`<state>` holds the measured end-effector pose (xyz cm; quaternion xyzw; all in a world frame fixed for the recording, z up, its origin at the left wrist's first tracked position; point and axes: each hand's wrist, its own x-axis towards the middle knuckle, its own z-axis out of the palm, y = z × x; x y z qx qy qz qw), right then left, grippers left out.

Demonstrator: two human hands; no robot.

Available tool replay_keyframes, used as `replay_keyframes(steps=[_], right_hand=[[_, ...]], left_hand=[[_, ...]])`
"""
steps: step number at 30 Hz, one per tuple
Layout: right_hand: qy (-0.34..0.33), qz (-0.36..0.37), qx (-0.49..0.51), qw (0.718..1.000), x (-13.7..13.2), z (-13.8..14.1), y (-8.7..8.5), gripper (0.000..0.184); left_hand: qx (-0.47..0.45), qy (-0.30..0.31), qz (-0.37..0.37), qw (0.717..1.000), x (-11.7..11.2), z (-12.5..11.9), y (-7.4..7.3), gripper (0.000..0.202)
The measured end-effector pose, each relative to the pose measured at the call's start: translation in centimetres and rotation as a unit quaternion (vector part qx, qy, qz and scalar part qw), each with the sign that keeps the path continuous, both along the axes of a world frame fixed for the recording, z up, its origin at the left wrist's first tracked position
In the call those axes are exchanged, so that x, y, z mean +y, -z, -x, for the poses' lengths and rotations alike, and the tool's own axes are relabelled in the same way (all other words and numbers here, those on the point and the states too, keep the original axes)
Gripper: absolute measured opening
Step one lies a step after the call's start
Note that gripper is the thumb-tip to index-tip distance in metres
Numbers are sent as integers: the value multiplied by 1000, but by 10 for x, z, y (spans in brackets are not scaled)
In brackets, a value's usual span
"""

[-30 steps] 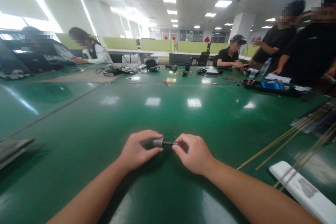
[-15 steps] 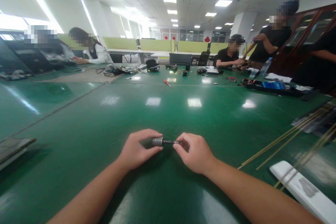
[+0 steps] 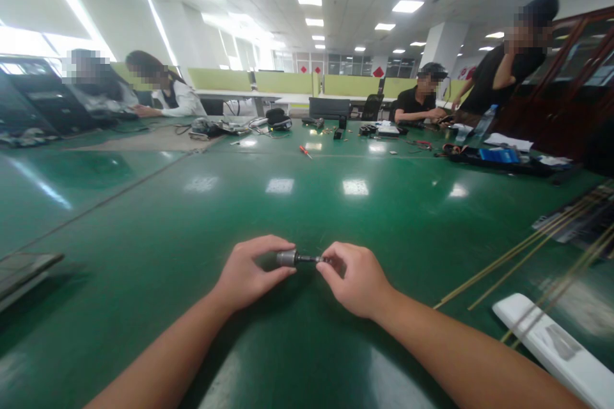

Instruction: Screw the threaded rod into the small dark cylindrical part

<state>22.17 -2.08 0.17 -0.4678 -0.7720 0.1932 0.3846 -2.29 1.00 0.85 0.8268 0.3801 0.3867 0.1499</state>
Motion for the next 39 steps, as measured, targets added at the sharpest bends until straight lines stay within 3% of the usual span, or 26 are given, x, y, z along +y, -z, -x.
replay_keyframes(steps=[39], right_hand=[[14, -10, -2, 1000, 1, -2, 2, 8]], left_hand=[[-11, -9, 11, 1000, 1, 2, -2, 28]])
